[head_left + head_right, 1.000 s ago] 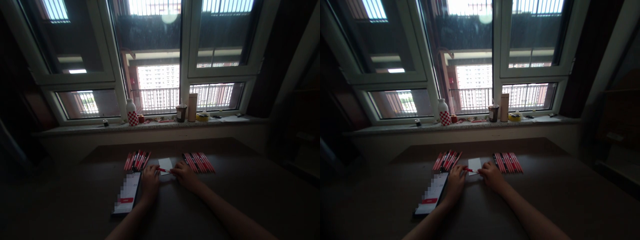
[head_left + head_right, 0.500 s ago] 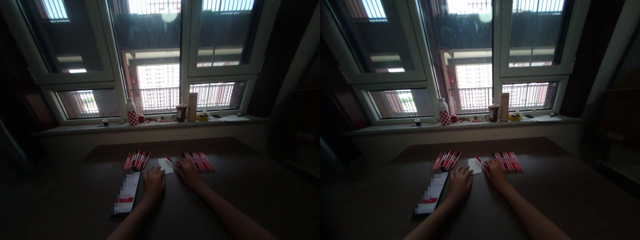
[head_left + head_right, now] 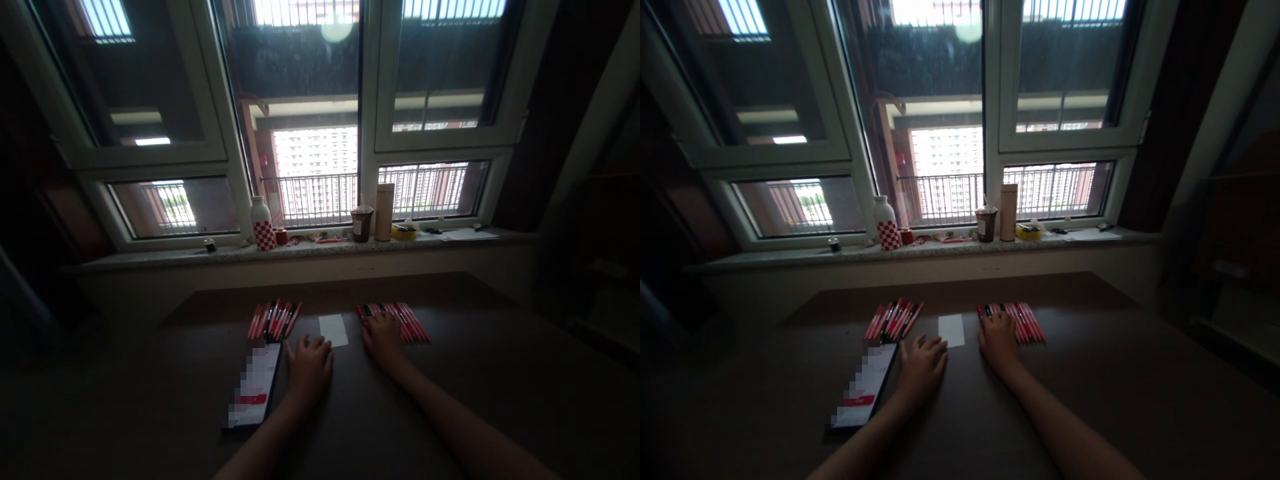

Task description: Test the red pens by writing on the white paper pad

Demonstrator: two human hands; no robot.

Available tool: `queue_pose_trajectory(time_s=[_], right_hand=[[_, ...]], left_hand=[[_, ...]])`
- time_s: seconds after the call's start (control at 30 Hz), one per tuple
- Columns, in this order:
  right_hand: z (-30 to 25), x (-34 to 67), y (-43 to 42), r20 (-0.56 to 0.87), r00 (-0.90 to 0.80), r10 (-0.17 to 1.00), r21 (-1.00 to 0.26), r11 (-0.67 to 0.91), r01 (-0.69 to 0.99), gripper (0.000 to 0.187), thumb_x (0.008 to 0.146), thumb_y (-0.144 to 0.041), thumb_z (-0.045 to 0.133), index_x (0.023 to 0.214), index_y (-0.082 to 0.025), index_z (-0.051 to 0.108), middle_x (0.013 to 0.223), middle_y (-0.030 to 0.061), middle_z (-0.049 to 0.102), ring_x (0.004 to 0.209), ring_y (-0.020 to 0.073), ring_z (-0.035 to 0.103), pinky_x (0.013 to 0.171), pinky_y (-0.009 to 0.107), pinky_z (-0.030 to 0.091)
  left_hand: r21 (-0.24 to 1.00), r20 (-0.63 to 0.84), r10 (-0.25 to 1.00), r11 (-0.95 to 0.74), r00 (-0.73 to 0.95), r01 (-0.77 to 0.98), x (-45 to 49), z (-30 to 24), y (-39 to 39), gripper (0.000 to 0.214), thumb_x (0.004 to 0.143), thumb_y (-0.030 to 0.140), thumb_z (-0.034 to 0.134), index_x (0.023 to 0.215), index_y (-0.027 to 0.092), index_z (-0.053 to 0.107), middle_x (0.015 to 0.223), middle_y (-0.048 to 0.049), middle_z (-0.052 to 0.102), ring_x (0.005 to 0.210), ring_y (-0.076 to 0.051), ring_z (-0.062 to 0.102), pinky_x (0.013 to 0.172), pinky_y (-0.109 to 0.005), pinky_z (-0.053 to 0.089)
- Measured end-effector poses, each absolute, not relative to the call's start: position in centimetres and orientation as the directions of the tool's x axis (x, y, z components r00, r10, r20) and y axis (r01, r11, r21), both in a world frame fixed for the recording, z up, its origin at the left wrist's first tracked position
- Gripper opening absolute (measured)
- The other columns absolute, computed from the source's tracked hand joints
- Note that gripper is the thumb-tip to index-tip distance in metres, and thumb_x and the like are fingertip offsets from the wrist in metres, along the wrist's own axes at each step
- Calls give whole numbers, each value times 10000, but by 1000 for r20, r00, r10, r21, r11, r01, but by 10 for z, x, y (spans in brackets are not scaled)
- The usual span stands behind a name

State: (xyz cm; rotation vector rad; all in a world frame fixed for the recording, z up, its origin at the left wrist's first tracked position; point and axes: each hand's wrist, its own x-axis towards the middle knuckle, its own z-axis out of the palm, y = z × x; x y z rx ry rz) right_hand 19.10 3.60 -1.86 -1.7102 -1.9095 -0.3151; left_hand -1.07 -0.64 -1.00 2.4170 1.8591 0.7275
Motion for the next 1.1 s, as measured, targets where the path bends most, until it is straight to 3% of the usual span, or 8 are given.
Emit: queue_pose_trajectory(time_s=[0.43, 0.7, 1.1], right_hand=[[-18, 188, 36, 539, -42, 841, -137, 136, 981, 199, 823, -220, 525, 952, -193, 674, 1038, 145, 628, 1050, 325, 459, 971, 521, 248], [-20, 187, 38, 545, -27, 838, -160, 135, 978, 179, 823, -242, 540, 937, -200, 671, 1015, 136, 642, 1049, 327, 462, 987, 568, 213], [-17, 188, 36, 557, -44, 829, -107, 125, 986, 181, 794, -206, 586, 941, -237, 687, 1000, 115, 657, 1054, 334, 463, 1007, 593, 160]], left_hand=[[269, 353, 903, -347, 243, 898, -9, -7, -8, 291, 872, 316, 467, 1104, 350, 640, 1215, -23, 642, 1257, -341, 419, 1016, -756, 41], [254, 302, 907, -374, 295, 892, -9, -11, -7, 369, 872, 385, 459, 1228, 397, 553, 1318, -39, 572, 1306, -351, 368, 1004, -773, 58], [261, 281, 911, -376, 303, 889, -9, -12, -5, 384, 885, 400, 430, 1256, 407, 526, 1352, -19, 544, 1325, -363, 334, 998, -785, 51]])
